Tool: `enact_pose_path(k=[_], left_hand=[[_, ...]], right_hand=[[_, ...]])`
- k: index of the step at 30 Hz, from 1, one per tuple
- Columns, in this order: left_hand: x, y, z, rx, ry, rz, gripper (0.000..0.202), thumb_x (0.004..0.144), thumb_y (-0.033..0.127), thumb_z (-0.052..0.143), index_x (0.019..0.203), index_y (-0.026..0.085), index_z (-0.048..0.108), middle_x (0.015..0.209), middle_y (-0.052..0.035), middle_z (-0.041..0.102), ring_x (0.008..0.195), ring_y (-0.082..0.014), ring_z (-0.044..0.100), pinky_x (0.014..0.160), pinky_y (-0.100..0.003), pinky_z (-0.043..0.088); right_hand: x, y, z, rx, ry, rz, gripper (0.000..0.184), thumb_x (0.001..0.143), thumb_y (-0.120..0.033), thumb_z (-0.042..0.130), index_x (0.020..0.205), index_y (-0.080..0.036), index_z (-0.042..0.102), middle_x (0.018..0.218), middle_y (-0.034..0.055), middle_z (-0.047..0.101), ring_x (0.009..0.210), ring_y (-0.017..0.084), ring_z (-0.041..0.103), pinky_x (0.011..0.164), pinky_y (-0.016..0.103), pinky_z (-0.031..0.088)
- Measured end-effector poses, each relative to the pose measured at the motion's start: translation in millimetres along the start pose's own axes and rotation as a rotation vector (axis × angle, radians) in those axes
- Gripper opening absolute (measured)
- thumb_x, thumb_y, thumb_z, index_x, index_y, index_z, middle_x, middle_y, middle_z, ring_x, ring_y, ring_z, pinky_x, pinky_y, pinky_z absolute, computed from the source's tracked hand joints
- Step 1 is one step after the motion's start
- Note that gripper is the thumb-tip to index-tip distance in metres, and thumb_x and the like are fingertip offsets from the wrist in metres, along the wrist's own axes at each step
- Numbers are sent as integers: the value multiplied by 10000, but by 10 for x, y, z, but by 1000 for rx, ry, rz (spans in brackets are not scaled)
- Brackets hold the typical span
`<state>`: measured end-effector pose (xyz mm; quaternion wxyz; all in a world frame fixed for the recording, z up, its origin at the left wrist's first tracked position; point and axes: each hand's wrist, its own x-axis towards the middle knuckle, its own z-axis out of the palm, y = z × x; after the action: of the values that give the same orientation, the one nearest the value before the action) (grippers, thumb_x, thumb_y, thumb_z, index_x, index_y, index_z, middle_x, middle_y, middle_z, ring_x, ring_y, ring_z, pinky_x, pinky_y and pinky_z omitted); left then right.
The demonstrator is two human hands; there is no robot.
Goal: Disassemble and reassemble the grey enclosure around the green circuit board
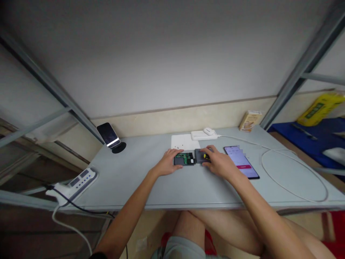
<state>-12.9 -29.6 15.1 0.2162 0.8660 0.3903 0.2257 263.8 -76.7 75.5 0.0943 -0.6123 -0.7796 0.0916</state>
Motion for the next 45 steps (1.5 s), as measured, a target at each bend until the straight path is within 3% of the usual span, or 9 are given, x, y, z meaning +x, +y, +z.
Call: enact_pose_path(k=[4,11,18,26,33,37,40,43,45], left_hand=[[-10,-14,-1,-113,54,-22,776,743,255,828,1443,262,492,1371,-98,601,1261,-303,515,1137,-492,372],[-64,3,-6,-228,121,-35,835,708,169,835,1460,251,481,1458,-117,543,1348,-298,496,1182,-498,347],[-107,-29,64,-233,191,-64,768,693,166,860,1391,222,545,1377,-117,593,1281,-270,547,1154,-474,394],[-156,-36,108,-195,233,-68,784,691,218,886,1397,236,547,1312,-99,624,1258,-262,538,1134,-467,419],[-175,-10,99,-282,164,-114,1043,598,321,952,1507,236,447,1350,-132,599,1256,-278,579,1140,-456,422],[-175,15,93,-241,169,-113,1033,587,329,957,1491,223,469,1357,-139,610,1264,-290,575,1142,-473,416],[-180,37,92,-202,179,-101,896,626,334,937,1423,229,541,1343,-120,626,1260,-280,575,1141,-472,419],[-197,64,78,-156,188,-63,740,706,319,887,1371,232,574,1331,-105,633,1255,-267,564,1143,-469,417],[-212,81,58,-136,194,-44,641,782,317,823,1363,215,572,1311,-112,635,1244,-266,553,1130,-469,424]], right_hand=[[-24,-69,-2,-136,-122,29,593,859,-194,584,1448,-246,531,1534,105,501,1065,311,713,860,402,544],[104,-66,-105,-117,-108,-34,471,897,-207,536,1357,-233,632,1293,109,710,1142,308,690,909,390,514],[130,-268,-117,-63,-107,-112,392,892,-256,589,1268,-245,700,1192,119,753,1090,320,712,882,399,527],[35,-415,53,-143,-116,-150,447,871,-143,586,1300,-239,670,1335,134,682,1080,345,723,864,421,558],[72,-442,228,36,-88,-230,489,909,-153,541,1382,-247,620,1522,100,512,1294,305,612,1046,442,505],[54,-473,298,111,-75,-260,465,932,-172,518,1384,-223,611,1542,124,491,1308,288,603,1074,445,486],[30,-450,285,254,29,-324,354,980,-338,501,1278,-242,666,1475,122,570,1253,273,636,1035,438,512],[37,-368,210,442,355,-336,302,981,-401,493,1142,-237,689,1291,114,666,1208,249,629,1033,423,494],[71,-271,150,505,606,-238,311,956,-464,516,1069,-229,686,1170,113,692,1151,269,620,1019,456,476]])
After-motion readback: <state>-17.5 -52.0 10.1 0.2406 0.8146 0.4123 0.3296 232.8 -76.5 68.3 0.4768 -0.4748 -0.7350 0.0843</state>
